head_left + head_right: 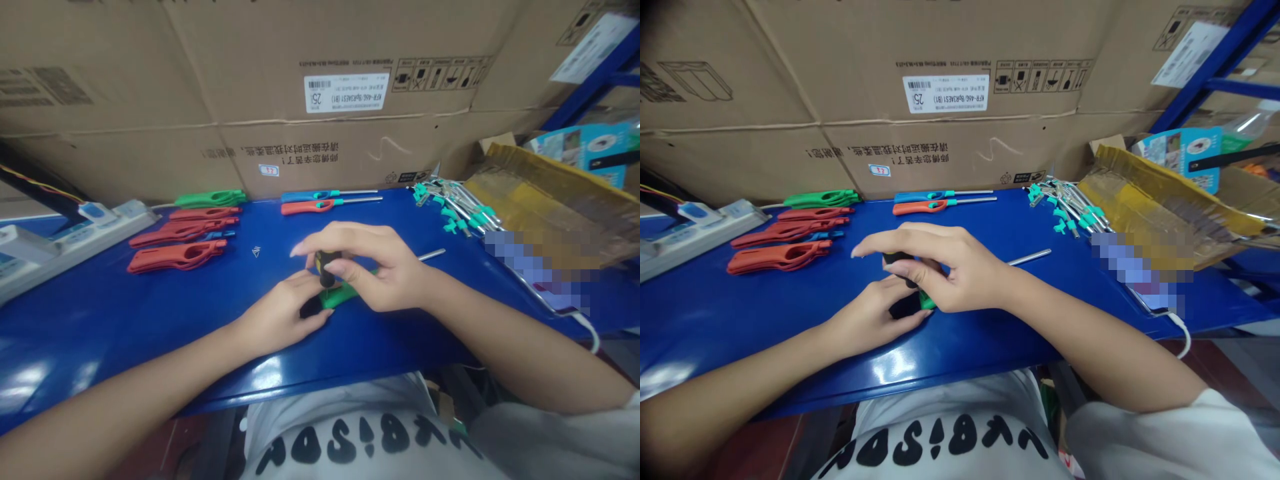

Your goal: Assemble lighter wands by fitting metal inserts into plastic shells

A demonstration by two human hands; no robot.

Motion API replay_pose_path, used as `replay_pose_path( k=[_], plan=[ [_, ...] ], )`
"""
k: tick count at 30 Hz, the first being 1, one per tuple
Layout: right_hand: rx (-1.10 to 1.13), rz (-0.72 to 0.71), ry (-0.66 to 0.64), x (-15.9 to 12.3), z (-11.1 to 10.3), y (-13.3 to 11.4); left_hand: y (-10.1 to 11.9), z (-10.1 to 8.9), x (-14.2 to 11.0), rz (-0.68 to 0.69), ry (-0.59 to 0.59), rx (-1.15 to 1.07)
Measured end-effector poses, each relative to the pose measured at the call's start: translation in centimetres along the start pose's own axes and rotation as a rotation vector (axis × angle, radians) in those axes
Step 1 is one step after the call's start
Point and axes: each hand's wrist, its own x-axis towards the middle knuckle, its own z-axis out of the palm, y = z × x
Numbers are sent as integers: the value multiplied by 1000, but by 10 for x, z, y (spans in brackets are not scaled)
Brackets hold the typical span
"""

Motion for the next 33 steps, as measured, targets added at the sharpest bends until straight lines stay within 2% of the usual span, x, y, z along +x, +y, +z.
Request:
replay_pose_path(
  k=[3, 6, 9, 11, 13, 20, 24, 29, 31, 33],
  plan=[
    [-230, -90, 67, -2, -2, 4, 0, 1, 0, 2, 12, 16],
    [-348, -164, 29, -4, -5, 5, 0, 1, 0, 9, 28, 4],
    [-177, -116, -61, -3, -7, 2, 0, 0, 0, 7, 16, -5],
    [-43, -59, -73, -1, -6, -1, -1, 1, 0, 0, 6, -4],
    [-3, -43, -58, 0, -5, -3, -2, 1, -1, -3, 1, -1],
    [-227, -120, -41, 0, -3, -6, 1, 2, 0, -20, 26, -21],
    [-278, -127, -44, 0, -3, -5, 2, 2, 1, -23, 29, -9],
    [-344, -131, 63, -2, 0, -2, 1, 2, 1, -39, 24, 30],
    [-324, -94, 45, -2, 0, -2, 1, 2, 0, -26, 21, 34],
    [-209, -41, -18, -1, -1, -3, 1, 1, 1, -8, 18, 15]
  ],
)
